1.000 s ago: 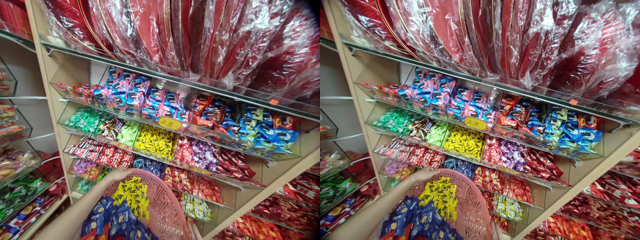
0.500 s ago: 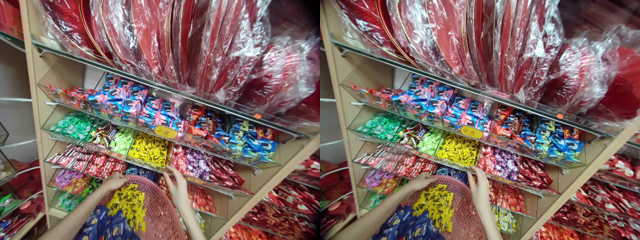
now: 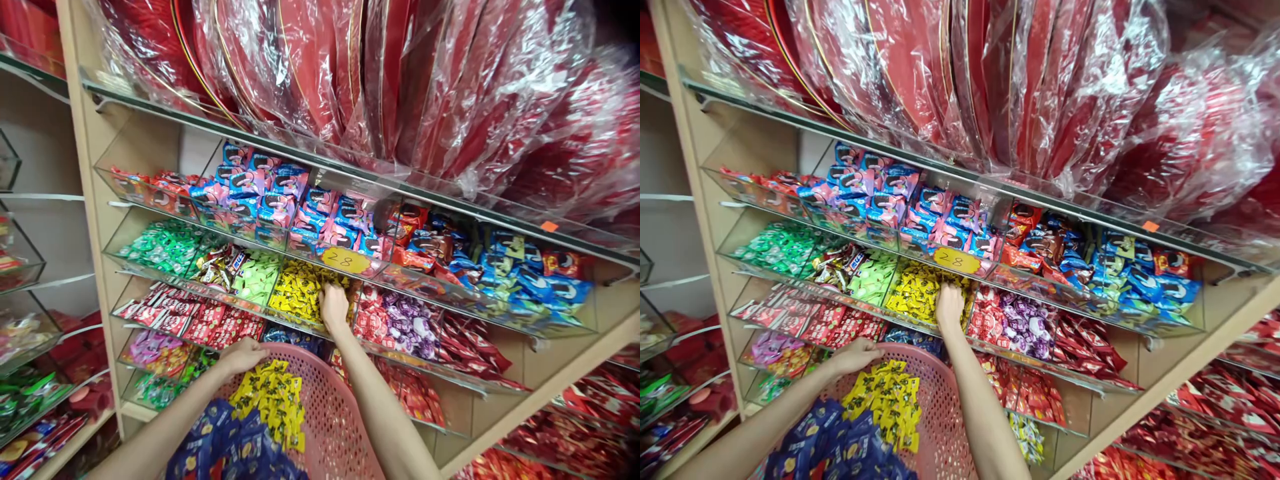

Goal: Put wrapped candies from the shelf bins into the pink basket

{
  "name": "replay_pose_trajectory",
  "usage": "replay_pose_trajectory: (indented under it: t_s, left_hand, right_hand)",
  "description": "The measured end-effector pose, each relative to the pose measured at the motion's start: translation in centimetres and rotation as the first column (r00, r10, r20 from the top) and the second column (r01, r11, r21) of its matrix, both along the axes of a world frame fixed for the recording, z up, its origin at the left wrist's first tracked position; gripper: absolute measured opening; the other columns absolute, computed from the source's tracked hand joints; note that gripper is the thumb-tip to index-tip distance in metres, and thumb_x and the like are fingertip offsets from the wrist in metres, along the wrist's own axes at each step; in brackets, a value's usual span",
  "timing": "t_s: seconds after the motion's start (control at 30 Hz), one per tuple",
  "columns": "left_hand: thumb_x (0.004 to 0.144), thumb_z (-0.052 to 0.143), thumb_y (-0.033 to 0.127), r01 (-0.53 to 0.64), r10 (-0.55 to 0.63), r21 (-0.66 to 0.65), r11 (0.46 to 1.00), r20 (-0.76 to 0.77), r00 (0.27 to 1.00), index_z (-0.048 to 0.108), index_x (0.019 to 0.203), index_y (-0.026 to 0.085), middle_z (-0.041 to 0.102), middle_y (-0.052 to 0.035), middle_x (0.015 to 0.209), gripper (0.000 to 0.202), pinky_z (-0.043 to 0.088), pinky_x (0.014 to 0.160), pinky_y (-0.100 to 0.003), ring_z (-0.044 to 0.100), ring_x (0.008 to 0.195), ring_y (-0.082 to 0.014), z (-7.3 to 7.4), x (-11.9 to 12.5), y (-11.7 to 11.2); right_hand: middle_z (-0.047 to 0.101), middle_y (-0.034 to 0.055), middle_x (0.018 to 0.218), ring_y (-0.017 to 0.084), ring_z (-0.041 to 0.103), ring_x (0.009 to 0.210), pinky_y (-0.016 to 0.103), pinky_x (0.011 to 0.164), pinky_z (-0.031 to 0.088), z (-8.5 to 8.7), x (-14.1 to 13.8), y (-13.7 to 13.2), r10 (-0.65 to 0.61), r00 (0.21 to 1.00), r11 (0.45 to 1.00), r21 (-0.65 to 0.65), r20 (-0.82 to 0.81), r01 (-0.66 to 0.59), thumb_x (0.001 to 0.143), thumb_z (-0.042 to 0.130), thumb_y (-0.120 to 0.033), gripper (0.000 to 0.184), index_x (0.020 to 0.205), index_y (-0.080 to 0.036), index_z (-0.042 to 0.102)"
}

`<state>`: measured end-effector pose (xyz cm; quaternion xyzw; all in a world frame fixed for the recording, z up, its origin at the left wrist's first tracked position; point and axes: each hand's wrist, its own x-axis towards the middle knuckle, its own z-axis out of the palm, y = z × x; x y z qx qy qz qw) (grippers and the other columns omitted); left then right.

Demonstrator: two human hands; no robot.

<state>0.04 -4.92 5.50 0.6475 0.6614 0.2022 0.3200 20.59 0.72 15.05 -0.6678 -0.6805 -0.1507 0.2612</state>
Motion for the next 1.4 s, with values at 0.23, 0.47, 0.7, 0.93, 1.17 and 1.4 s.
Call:
replay_pose_trajectory:
  t_s: [0.23,0.47,0.7,0.93,1.17,1.4]
  left_hand:
    - [0.060,0.048,0.056,0.077,-0.077,0.003,0.997,0.074,0.994,0.055,0.053,0.018,0.048,0.0033,0.046,0.039,0.023,0.048,-0.021,0.045,0.048,-0.0125,-0.4,-0.3,0.9]
    - [0.061,0.049,0.055,0.209,-0.194,-0.018,0.978,0.293,0.936,0.064,0.068,0.015,0.063,-0.0015,0.069,0.043,0.035,0.059,-0.023,0.053,0.067,-0.0169,-0.8,-0.9,1.1]
    - [0.068,0.043,0.059,0.257,-0.230,-0.020,0.966,0.379,0.896,0.065,0.080,0.015,0.064,-0.0028,0.086,0.050,0.036,0.072,-0.024,0.053,0.081,-0.0176,0.4,-1.1,0.1]
    - [0.062,0.057,0.048,0.373,-0.367,0.053,0.926,0.355,0.860,0.064,0.070,0.014,0.062,-0.0010,0.072,0.036,0.037,0.064,-0.020,0.052,0.071,-0.0144,-0.3,-1.4,0.3]
    - [0.061,0.057,0.045,0.370,-0.359,0.033,0.928,0.334,0.871,0.064,0.068,0.013,0.061,-0.0013,0.069,0.033,0.038,0.064,-0.020,0.051,0.068,-0.0137,0.1,-1.4,0.1]
    - [0.061,0.057,0.044,0.357,-0.352,0.048,0.933,0.326,0.877,0.065,0.067,0.013,0.061,-0.0011,0.068,0.032,0.038,0.063,-0.021,0.051,0.067,-0.0139,-0.4,-1.5,0.3]
  right_hand:
    - [0.056,0.0065,0.079,0.017,0.047,0.076,0.027,0.068,0.032,0.5,0.5,-3.2,0.227,0.929,0.970,0.157,-0.293,-0.187,0.082,0.037,-0.029,0.023,0.079,-0.016,0.056]
    - [0.051,-0.0024,0.056,0.009,0.040,0.051,0.022,0.051,0.031,-5.8,-1.8,-8.6,0.232,0.331,0.683,-0.089,-0.915,-0.725,0.067,0.058,-0.042,0.026,0.064,-0.016,0.055]
    - [0.055,-0.0030,0.057,0.008,0.043,0.051,0.021,0.053,0.032,-10.2,-2.4,-8.8,-0.039,0.213,0.560,-0.198,-0.976,-0.804,0.058,0.065,-0.041,0.026,0.061,-0.016,0.056]
    - [0.056,-0.0034,0.057,0.007,0.042,0.050,0.021,0.052,0.031,-11.2,-3.2,-9.1,-0.057,0.237,0.478,-0.235,-0.970,-0.846,0.057,0.066,-0.041,0.026,0.063,-0.016,0.059]
    - [0.058,-0.0020,0.061,0.008,0.046,0.053,0.021,0.055,0.034,-11.0,-3.4,-9.4,-0.075,0.254,0.470,-0.259,-0.964,-0.844,0.061,0.063,-0.043,0.028,0.069,-0.017,0.061]
    - [0.059,-0.0015,0.063,0.009,0.048,0.056,0.022,0.059,0.035,-11.2,-3.3,-9.5,-0.041,0.203,0.475,-0.198,-0.978,-0.857,0.064,0.061,-0.042,0.026,0.069,-0.016,0.061]
